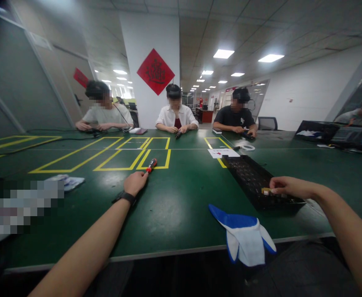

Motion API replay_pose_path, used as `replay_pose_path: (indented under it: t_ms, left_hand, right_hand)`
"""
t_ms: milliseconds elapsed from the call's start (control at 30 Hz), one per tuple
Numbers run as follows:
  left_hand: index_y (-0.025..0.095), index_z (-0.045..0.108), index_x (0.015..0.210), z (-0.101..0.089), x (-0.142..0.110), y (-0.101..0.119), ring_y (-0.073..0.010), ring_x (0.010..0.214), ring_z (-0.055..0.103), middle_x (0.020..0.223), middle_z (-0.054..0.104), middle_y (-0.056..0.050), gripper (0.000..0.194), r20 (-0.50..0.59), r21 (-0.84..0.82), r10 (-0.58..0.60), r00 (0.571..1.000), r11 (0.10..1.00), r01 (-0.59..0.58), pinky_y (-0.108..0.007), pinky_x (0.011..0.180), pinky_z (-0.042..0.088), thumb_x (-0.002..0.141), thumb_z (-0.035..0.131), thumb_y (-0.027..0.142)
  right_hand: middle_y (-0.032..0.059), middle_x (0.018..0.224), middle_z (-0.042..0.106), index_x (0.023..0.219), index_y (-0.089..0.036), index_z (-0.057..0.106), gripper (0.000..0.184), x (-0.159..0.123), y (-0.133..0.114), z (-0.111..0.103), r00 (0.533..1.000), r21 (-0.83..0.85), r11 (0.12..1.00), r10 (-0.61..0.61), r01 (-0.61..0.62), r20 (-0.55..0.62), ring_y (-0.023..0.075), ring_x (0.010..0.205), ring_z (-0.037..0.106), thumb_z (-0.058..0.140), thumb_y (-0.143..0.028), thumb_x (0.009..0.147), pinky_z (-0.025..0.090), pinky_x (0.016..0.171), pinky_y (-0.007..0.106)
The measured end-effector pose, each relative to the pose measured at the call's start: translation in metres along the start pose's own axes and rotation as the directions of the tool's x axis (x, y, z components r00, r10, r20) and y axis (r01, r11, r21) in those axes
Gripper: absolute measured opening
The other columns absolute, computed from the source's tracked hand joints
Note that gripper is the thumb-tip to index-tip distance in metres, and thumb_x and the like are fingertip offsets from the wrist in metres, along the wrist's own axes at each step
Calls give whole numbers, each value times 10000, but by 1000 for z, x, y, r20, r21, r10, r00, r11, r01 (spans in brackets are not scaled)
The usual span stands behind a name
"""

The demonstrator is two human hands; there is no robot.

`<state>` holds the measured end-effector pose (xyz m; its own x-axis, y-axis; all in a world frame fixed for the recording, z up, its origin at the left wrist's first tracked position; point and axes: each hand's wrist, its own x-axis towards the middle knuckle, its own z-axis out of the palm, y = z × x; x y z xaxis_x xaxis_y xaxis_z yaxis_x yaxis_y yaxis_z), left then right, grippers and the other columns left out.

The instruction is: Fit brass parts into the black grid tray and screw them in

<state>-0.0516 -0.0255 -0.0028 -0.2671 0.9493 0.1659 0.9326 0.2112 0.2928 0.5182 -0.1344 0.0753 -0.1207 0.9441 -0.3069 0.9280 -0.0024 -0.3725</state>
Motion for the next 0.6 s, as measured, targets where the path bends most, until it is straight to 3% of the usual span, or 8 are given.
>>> replay_pose_path:
  t_ms: [67,200,300,333,367,433,500,600]
  left_hand:
    - [205,690,892,-1,-1,1,-268,883,625,944,684,-132,487,0,3,-2,1000,1000,2,-326,699,446,838,307,500]
    - [200,690,871,-4,-3,1,-262,872,628,925,687,-131,483,-7,6,1,1000,1000,-1,-321,697,444,842,304,489]
    - [201,682,821,-5,-5,1,-260,848,631,890,690,-121,440,-12,10,20,1000,1000,-20,-314,683,440,818,353,492]
    - [201,677,807,-6,-5,1,-260,839,631,880,690,-116,425,-15,10,29,999,1000,-28,-312,676,439,807,372,497]
    - [201,673,799,-6,-5,1,-259,832,631,873,689,-113,415,-17,10,37,999,999,-37,-309,669,438,798,386,501]
    - [201,667,797,-5,-4,2,-257,830,630,875,687,-110,409,-19,9,46,999,999,-46,-304,661,436,797,390,502]
    - [197,665,801,-4,-2,2,-253,837,629,882,686,-113,414,-17,9,49,999,999,-49,-297,662,434,809,376,495]
    - [195,665,808,-1,2,2,-252,848,628,896,684,-118,431,-6,-9,53,999,999,-53,-294,667,434,826,352,490]
  right_hand:
    - [84,857,595,897,-152,551,290,18,1,2,972,-111,991,51,-78,-229,181,752,530,428,-398,807,399,675,271]
    - [93,979,612,882,-170,612,306,50,7,5,922,-295,950,-18,-105,-388,227,912,535,490,-425,763,391,802,308]
    - [149,1020,611,961,-145,614,419,60,22,0,773,-223,916,130,-333,-620,272,929,548,446,-484,782,399,783,357]
    - [174,989,619,970,-120,608,444,61,29,-2,748,-171,906,200,-387,-632,280,889,564,433,-486,790,405,749,366]
    - [188,946,627,945,-103,611,437,63,35,-4,752,-134,900,256,-415,-607,285,848,577,440,-474,791,408,720,369]
    - [187,862,639,837,-98,622,325,65,45,-6,804,-123,910,278,-395,-527,285,803,588,493,-390,775,410,697,359]
    - [173,803,643,723,-109,614,202,65,48,-7,857,-149,933,227,-327,-464,283,782,589,531,-291,747,411,704,352]
    - [166,802,647,682,-114,607,187,61,42,-8,893,-182,959,120,-218,-434,281,778,590,506,-252,758,414,727,353]
